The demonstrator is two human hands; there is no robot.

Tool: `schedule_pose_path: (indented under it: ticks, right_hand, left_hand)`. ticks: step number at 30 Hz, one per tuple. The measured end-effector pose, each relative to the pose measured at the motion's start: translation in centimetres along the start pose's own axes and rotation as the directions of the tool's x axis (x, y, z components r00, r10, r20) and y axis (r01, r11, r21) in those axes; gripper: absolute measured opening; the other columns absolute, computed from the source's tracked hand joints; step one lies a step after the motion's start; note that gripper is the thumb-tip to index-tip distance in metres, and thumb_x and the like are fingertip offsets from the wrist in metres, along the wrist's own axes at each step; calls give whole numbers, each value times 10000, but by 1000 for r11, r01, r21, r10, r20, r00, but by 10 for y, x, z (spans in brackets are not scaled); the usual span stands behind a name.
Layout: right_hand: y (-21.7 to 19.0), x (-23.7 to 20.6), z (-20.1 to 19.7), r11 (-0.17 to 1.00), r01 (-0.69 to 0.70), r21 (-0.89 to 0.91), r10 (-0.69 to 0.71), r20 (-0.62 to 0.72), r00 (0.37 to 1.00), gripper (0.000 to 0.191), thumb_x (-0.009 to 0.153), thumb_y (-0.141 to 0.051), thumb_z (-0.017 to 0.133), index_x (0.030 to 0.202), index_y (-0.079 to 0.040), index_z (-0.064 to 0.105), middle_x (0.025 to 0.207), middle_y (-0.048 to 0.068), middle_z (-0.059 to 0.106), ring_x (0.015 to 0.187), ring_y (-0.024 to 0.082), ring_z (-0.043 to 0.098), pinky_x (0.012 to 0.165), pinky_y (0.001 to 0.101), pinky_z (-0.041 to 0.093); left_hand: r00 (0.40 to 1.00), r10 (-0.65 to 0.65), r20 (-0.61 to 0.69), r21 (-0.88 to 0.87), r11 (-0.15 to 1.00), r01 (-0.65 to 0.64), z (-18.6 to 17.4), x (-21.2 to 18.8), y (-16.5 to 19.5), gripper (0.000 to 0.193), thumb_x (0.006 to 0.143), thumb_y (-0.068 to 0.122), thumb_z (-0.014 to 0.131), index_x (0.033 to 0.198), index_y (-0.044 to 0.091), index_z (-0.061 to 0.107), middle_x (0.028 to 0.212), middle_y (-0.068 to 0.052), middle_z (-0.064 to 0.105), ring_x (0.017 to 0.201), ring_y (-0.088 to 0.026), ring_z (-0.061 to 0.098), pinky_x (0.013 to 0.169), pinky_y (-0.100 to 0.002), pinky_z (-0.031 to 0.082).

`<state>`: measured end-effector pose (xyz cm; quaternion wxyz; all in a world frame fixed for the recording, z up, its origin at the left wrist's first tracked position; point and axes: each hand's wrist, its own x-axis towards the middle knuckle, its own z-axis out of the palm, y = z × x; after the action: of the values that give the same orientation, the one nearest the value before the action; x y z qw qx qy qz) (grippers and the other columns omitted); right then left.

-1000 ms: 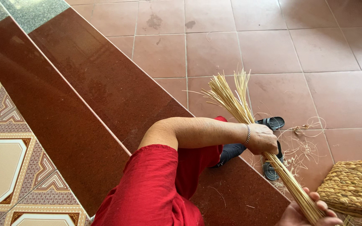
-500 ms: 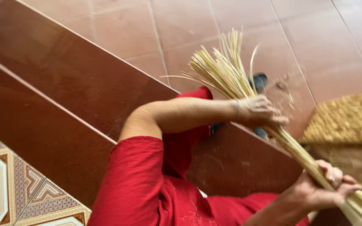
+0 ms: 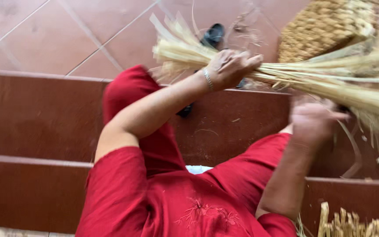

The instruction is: The person sits on the tiled floor and trims the ends of dried palm or sedge stalks with scissors and a knife, then aligns a bundle of stalks and ties it together with string, setting the finished bundle aside.

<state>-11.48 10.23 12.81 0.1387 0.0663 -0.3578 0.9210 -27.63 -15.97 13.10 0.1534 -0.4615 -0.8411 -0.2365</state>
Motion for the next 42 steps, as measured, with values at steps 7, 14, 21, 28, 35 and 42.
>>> schedule_pose_path:
  ticks: [7,14,21,28,35,42]
  right_hand:
    - [22,-17,26,990,51,-130,-66,-111,992,895,952,-421,812,1636,-193,280,1553,140,556,1393,304,596,1202,503,508]
    - [2,-18,-2,978,150,-142,-187,-304,934,386,1134,-447,557,1205,-80,654,620,-45,369,492,70,363,465,285,418]
    - [-11,-48,38,899,184,-398,-275,-183,944,336,1150,-396,614,1093,-67,646,611,-28,382,465,76,348,436,296,364]
    - [18,-40,95,746,23,-665,-66,-39,997,101,1125,-81,750,1136,-18,671,900,103,721,655,123,623,523,249,490]
    - [56,-25,96,632,-104,-768,-12,-144,989,210,974,-32,756,1148,-52,641,928,83,758,773,130,728,587,233,558]
    - [141,-34,63,767,-108,-633,64,-93,994,131,981,28,715,1070,-33,641,982,52,682,835,137,702,740,277,618]
  left_hand:
    - [1000,0,-11,-138,990,-1,33,-19,75,220,981,201,620,1166,159,508,901,-76,656,797,-279,714,643,-441,562]
    - [998,-13,-63,-280,960,-5,49,-36,117,645,902,367,696,1436,135,416,973,-112,673,841,-285,694,687,-442,544]
    - [990,-24,140,-484,871,89,76,-88,90,622,862,234,820,1396,217,502,1159,-37,731,1041,-230,732,881,-381,581]
    - [928,-245,281,-840,405,362,129,-101,94,376,761,160,841,1118,163,722,1042,-6,792,960,-165,746,854,-308,615]
    - [919,-378,109,-686,641,345,129,-99,62,292,773,275,912,954,157,716,882,-13,747,828,-176,707,749,-335,559]
    - [713,-497,494,-206,731,651,138,-122,63,216,886,502,735,1027,338,742,974,50,753,974,-182,693,899,-449,496]
